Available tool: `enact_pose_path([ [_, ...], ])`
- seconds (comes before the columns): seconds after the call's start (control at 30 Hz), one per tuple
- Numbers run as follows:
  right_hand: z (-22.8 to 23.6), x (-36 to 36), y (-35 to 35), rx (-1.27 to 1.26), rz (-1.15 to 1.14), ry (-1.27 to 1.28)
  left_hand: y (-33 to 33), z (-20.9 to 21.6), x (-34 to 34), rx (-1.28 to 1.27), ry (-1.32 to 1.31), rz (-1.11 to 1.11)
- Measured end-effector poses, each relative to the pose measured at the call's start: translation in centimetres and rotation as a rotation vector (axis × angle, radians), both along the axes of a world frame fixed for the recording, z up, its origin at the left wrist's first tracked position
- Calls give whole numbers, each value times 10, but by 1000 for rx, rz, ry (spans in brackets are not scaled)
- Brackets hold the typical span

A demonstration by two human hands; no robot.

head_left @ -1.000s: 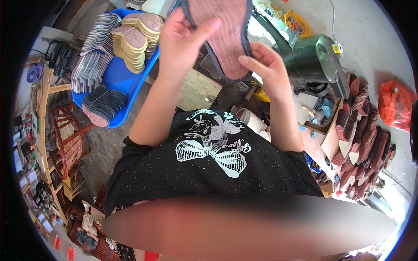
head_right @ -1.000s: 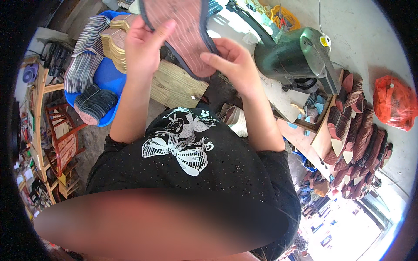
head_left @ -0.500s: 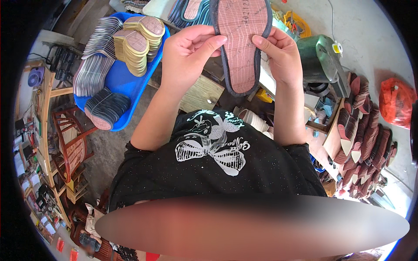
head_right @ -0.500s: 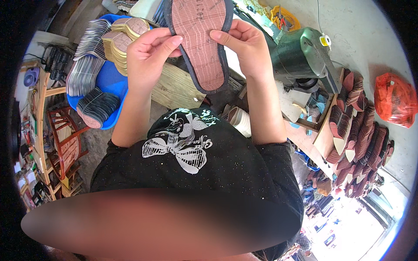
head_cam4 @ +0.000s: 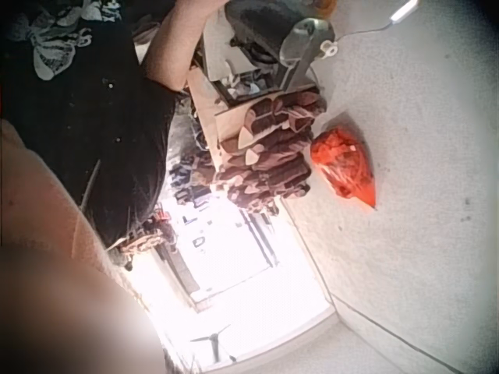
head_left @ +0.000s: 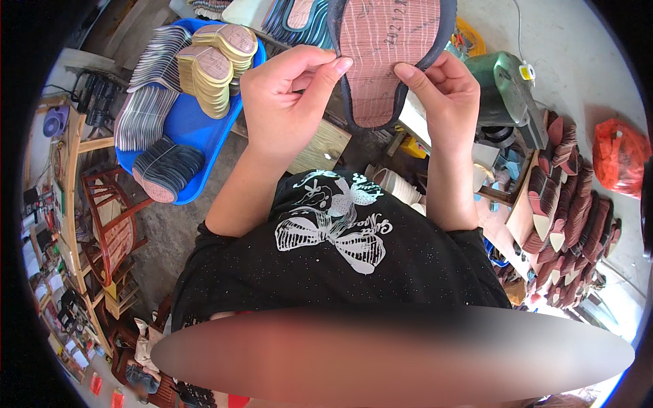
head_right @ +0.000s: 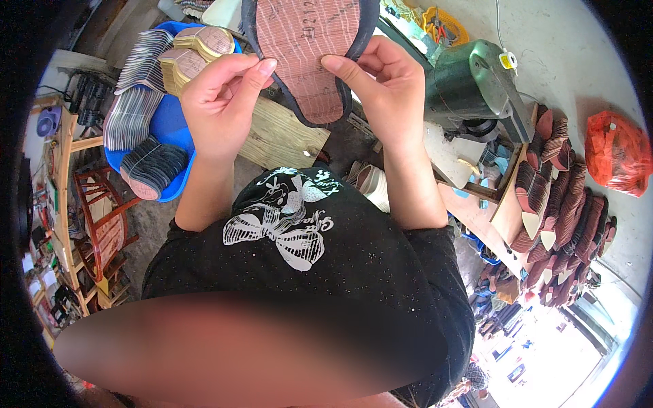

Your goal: The recorder applies adhesive to various shoe insole components using a brush and then fits them into shoe lasts or finished shoe parts.

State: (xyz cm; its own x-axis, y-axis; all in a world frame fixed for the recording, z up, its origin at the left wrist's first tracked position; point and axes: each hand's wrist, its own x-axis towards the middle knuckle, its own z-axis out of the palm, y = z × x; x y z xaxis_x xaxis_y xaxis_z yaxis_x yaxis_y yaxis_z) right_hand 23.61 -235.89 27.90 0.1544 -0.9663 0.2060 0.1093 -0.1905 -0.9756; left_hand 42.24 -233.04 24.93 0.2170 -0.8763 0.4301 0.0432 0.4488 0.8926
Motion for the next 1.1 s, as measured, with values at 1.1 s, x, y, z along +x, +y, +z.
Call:
enact_pose_path([
  [1.1, -8, 19, 1, -55, -145, -250, -8, -19, -19, -254, -66, 258],
])
